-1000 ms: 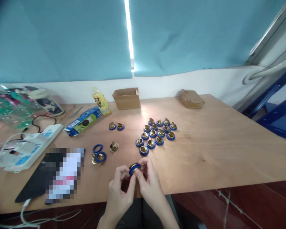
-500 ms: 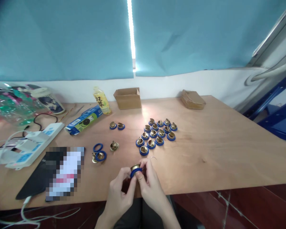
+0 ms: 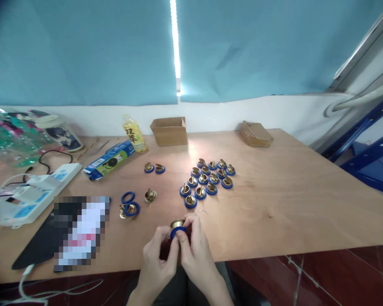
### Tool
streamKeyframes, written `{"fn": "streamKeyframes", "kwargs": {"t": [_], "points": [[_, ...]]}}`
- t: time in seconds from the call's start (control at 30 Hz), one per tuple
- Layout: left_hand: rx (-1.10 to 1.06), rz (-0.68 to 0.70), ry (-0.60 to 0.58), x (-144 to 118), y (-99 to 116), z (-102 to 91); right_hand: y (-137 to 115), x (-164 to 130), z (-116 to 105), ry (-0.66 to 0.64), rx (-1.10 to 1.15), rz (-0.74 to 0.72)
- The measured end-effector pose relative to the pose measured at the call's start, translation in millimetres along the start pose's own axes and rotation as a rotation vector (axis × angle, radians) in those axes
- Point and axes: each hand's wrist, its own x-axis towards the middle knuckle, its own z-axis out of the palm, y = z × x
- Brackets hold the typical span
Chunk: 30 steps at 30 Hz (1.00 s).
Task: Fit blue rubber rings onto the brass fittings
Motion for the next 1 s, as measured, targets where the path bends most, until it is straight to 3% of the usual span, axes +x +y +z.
{"fn": "streamKeyframes", "kwargs": {"t": [0.17, 0.37, 0.53, 0.77, 1.0], "points": [[-0.048, -0.057, 0.093, -0.2, 0.4, 3.8, 0.8, -1.2, 0.9, 0.015, -0.089, -0.013], [-0.195, -0.229, 0.120, 10.6, 1.7, 1.7, -4.1, 9.7, -3.4, 0.031, 0.140, 0.047], [-0.284, -0.266, 0.074, 12.7, -4.9, -2.9, 0.7, 12.3, -8.5, 0.068, 0.329, 0.178], [-0.356, -0.396, 0.295, 20.8, -10.5, 1.0, 9.1, 10.2, -9.5, 0.254, 0.422, 0.201], [-0.617, -0.657, 0.344, 42.3, -19.7, -22.4, 8.7, 10.2, -4.2, 0.285, 0.383, 0.160]]}}
